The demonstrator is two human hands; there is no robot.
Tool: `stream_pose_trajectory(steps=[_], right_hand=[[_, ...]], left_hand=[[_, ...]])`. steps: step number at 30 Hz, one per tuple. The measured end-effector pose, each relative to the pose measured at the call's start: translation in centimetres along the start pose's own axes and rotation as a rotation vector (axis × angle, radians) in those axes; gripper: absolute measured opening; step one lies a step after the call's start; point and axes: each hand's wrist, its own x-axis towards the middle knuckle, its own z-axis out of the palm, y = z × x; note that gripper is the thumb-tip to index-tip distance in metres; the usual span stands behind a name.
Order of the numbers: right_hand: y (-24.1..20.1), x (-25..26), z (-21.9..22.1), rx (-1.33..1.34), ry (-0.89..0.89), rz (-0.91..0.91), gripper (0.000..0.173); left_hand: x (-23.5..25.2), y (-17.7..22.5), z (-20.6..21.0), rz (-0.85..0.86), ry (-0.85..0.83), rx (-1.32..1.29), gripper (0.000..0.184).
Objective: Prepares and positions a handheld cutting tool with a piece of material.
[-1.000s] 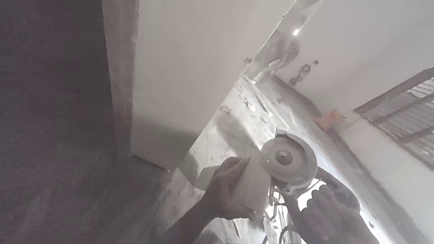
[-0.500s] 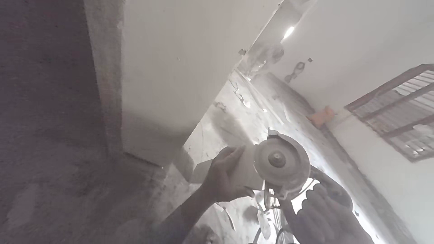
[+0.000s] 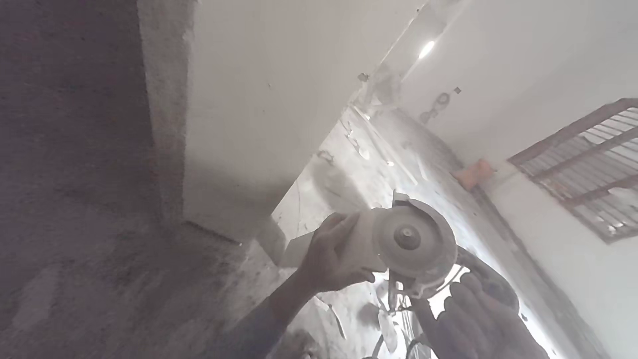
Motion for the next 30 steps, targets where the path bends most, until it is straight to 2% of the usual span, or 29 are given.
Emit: stream_pose_trajectory(steps=[5,7,11,14,19,24,30], right_hand=[[-0.1,-0.4,0.0,0.031,0.012,0.036,0.016],[-0.3,-0.5,-0.8,0.089,-0.050,0.091,0.015],[0.2,-0.6,-0.1,0.053,-0.055,0.012,0.020],[-0.2,-0.8,-0.6,0.102,-0.058,0.092,0.017],[-0.1,-0.8,-0.6,0.093,-0.054,0.041,0.015],[0.4,-0.8,0.4,-0.010,0.118,-0.093,0.016],[-0.3,-0.4,-1.5,0.060,0.007,-0.045,0.019]], left_hand=[[-0.1,0.0,0.0,-0.009,-0.002,-0.021,0.107],[-0.1,-0.1,-0.1,-0.023,-0.001,-0.036,0.107],[0.0,0.0,0.1,-0.016,0.009,-0.022,0.107],[-0.1,0.2,-0.1,-0.037,-0.012,-0.041,0.107],[-0.7,0.7,0.0,-0.051,-0.050,-0.046,0.110],[-1.2,0.9,0.1,-0.045,-0.077,-0.049,0.113],[-1.6,1.0,0.3,0.016,-0.102,-0.021,0.112]])
